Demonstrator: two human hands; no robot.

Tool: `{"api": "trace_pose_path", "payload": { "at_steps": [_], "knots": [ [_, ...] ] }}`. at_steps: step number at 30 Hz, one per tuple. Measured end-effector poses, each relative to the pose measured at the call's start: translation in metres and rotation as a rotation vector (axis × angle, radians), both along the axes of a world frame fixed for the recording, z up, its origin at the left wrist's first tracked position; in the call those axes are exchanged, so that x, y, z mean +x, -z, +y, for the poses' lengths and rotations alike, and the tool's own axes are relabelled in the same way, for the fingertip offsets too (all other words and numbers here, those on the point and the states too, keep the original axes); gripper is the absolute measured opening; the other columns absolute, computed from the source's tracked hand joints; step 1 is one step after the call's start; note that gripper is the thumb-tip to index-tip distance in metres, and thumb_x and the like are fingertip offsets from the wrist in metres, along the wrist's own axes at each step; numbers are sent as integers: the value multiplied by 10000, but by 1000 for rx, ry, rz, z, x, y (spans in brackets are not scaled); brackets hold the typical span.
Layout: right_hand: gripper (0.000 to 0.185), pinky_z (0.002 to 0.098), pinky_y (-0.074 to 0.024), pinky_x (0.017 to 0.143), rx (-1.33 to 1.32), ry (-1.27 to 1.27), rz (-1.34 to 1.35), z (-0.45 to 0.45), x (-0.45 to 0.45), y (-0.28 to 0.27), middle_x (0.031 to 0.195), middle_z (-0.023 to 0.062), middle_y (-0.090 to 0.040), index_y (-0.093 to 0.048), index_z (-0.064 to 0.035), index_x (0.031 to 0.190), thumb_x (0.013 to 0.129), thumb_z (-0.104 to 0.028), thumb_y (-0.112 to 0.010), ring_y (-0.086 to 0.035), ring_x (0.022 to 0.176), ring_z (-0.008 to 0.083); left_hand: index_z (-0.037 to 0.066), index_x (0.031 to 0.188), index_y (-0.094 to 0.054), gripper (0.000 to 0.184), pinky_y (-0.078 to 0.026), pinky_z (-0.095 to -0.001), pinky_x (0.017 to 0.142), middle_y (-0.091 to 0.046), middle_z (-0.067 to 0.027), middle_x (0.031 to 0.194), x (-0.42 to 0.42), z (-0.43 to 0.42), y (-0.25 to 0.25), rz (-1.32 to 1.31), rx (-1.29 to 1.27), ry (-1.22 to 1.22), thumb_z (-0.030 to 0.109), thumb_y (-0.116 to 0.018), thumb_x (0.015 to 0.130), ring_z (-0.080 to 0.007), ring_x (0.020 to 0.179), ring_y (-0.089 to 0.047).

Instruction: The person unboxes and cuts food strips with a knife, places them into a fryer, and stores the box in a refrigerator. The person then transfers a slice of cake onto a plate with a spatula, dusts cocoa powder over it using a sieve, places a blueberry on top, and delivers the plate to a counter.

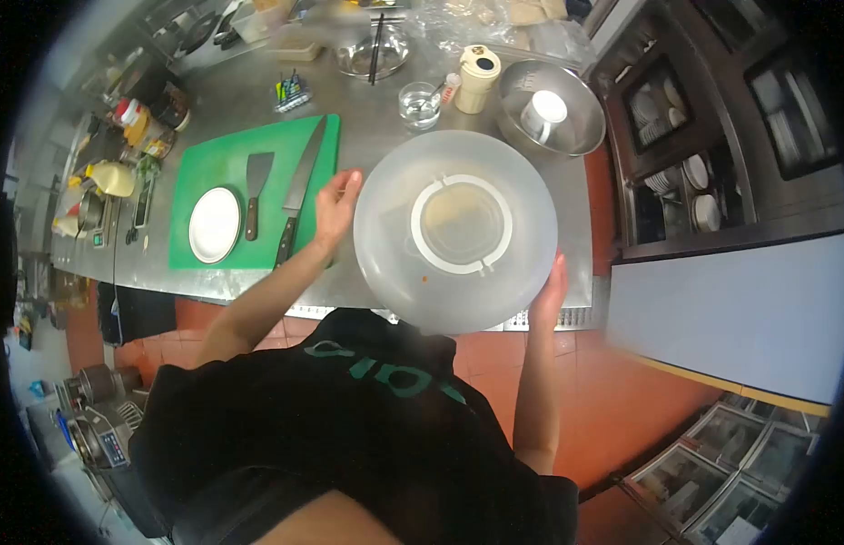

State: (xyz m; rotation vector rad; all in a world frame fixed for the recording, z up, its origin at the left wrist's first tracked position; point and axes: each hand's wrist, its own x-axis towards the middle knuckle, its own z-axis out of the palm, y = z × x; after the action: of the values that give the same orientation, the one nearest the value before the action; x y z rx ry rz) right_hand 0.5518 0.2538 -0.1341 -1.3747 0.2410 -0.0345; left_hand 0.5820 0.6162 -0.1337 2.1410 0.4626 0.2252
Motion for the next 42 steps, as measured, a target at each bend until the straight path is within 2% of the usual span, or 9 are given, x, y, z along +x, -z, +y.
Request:
{"api": "trace_pose_path", "payload": {
  "at_steps": [2,8,17,26,30,32,39,41,42],
  "knots": [
    [566,315,-375,981,165,129,74,9,-4,17,1224,89,-520,-434,2,1294,992,-451,-279,-495,1115,182,66,1242,-534,560,-453,-341,910,-570,-127,1193,-16,-24,-1,8,-948,42,513,-419,926,-228,1099,-553],
    [542,296,-369,982,166,10,42,17,-1,-27,1240,73,-501,-412,-15,1310,1003,-429,-245,-479,1119,157,38,1382,-340,700,-406,-334,989,-485,-138,1300,-23,-37,-39,61,-1180,165,575,-303,935,-222,1184,-487],
    [528,321,-407,952,207,107,17,21,12,-39,1238,77,-521,-442,-25,1291,991,-435,-296,-497,1130,184,-19,1229,-524,674,-445,-315,915,-580,-152,1162,-7,-42,-68,30,-1059,60,563,-402,912,-213,1066,-563],
    [545,331,-376,984,271,193,44,23,2,-86,1283,106,-493,-412,-4,1310,981,-431,-334,-475,1161,205,-1,1343,-394,706,-384,-351,1000,-439,-176,1340,-14,-33,-106,103,-1152,168,564,-380,920,-250,1213,-455],
    [552,341,-336,1016,-117,73,-225,34,-13,-125,1331,104,-445,-379,-1,1327,974,-425,-357,-434,1200,216,-28,1192,-551,617,-387,-311,961,-573,-148,1183,-33,-22,-169,-131,-1100,-42,514,-417,930,-196,1121,-518],
    [570,345,-313,1031,-103,53,-322,57,-7,-149,1355,104,-412,-348,-5,1344,974,-438,-346,-404,1225,220,-40,1213,-532,627,-365,-313,975,-556,-147,1206,-42,10,-197,-500,-905,157,510,-420,933,-172,1139,-489],
    [640,360,-235,1085,42,-272,-403,247,65,-181,1440,102,-298,-241,-19,1403,971,-486,-305,-297,1311,232,122,1414,-332,603,-363,-338,971,-492,-82,1307,-87,268,-235,-732,181,137,476,-430,935,-197,1182,-453],
    [661,364,-212,1100,24,-396,-352,328,94,-164,1464,102,-265,-210,-23,1420,970,-500,-293,-266,1335,235,217,1460,-217,619,-364,-363,973,-441,-55,1371,-96,327,-191,-279,-643,177,379,-482,926,-220,1231,-423],
    [687,386,-217,1096,-16,-507,-364,373,117,-144,1465,96,-268,-204,-36,1426,959,-535,-276,-265,1337,247,217,1460,-217,619,-364,-363,973,-441,-55,1371,-97,363,-165,-267,-652,185,379,-482,926,-220,1231,-423]
  ]
}}
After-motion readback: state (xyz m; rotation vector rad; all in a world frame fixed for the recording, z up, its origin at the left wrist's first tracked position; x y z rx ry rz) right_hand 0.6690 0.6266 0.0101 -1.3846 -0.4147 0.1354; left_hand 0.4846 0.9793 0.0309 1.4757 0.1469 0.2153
